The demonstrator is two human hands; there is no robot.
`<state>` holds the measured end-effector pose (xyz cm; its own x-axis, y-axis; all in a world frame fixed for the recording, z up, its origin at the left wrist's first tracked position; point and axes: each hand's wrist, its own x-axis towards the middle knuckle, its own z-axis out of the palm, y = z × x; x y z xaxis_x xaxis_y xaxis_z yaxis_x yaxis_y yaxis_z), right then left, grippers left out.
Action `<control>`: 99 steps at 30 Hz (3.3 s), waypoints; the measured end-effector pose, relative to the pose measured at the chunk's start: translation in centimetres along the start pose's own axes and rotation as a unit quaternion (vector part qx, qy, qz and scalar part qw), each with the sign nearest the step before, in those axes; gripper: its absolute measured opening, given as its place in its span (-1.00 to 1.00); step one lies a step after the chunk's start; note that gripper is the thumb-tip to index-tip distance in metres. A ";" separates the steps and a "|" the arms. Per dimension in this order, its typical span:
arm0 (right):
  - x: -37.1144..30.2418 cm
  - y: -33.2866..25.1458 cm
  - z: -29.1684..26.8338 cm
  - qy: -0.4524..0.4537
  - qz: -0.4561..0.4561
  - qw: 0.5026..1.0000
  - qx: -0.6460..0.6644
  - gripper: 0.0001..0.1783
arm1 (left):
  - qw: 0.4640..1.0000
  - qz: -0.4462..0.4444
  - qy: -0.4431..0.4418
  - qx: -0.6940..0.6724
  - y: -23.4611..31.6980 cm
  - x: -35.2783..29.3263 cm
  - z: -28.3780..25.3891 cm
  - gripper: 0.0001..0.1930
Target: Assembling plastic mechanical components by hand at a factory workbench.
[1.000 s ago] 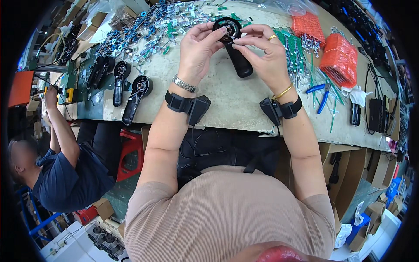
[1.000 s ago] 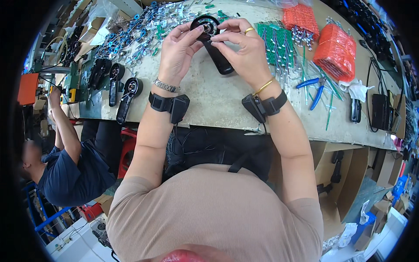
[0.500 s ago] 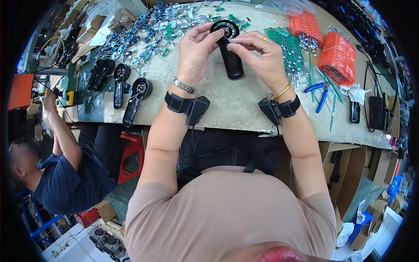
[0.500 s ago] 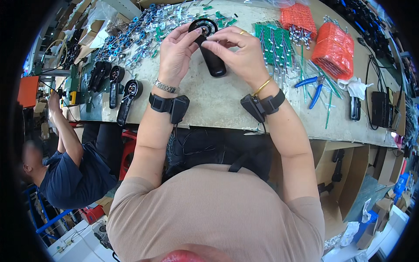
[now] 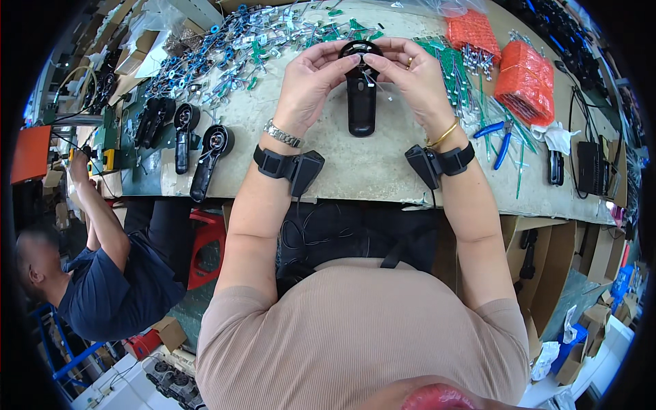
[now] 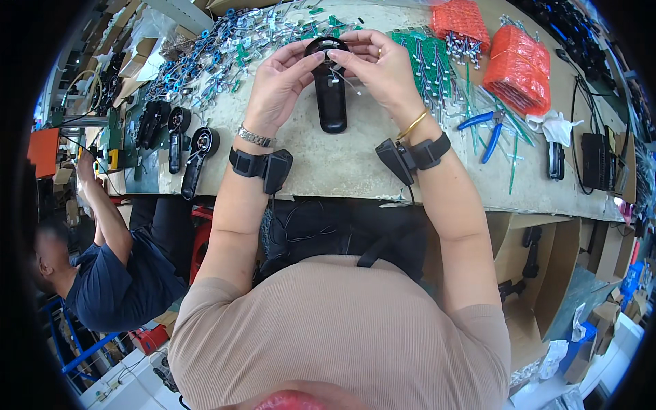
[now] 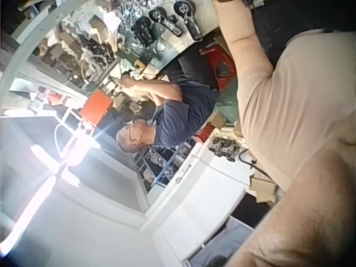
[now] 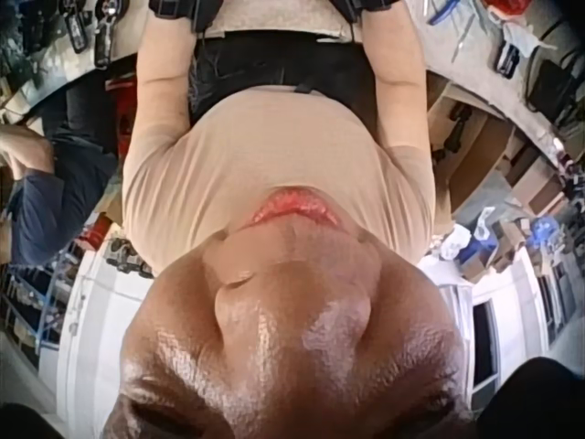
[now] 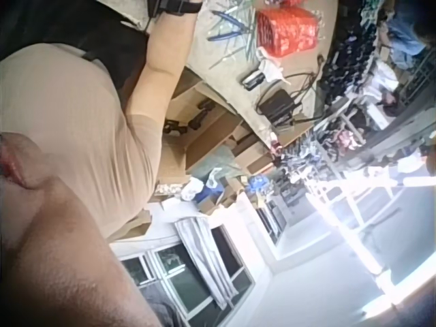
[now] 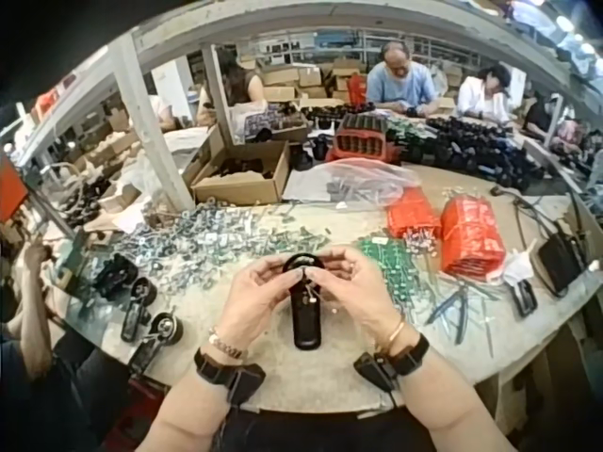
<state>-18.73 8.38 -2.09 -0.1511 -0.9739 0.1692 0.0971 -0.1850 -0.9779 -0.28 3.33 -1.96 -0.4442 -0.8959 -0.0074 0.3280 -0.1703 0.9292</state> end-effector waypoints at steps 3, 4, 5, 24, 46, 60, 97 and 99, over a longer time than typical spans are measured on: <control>0.0 0.1 -0.1 0.003 0.002 1.000 0.001 -0.60 | 1.000 0.009 -0.002 0.002 -0.1 0.0 0.1 -0.61; 0.0 0.2 -0.1 0.003 0.002 1.000 0.004 -0.60 | 1.000 0.009 -0.002 0.002 -0.1 0.0 0.1 -0.61; 0.0 0.3 -0.1 0.004 0.002 1.000 0.007 -0.60 | 1.000 0.010 -0.004 0.006 -0.1 0.1 0.1 -0.60; 0.1 -0.8 -0.3 0.035 0.027 0.996 0.076 -0.67 | 0.977 0.198 0.080 0.022 9.6 -5.1 -2.8 -0.54; 0.1 0.0 0.1 0.016 0.042 0.997 0.067 -0.69 | 0.903 -0.135 0.352 0.206 14.2 -14.5 -33.5 -0.88; 0.1 -0.2 0.3 0.018 0.046 0.997 0.064 -0.66 | 0.894 -0.100 0.339 0.276 12.7 -14.5 -35.5 -0.60; -7.6 -13.1 -5.5 0.142 -0.198 0.959 0.142 -0.81 | 0.920 0.333 0.132 0.159 -1.0 -2.8 6.2 -0.78; -10.9 -15.8 -8.3 0.194 -0.267 0.944 0.026 -0.83 | 0.922 0.321 0.138 0.164 -0.9 -3.0 5.7 -0.78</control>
<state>-26.76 23.00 10.46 -0.5400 -0.6212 0.5679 -0.0474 -0.6512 -0.7574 -3.99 8.52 -0.67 -0.0009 -0.8467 0.5321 0.1601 0.5251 0.8358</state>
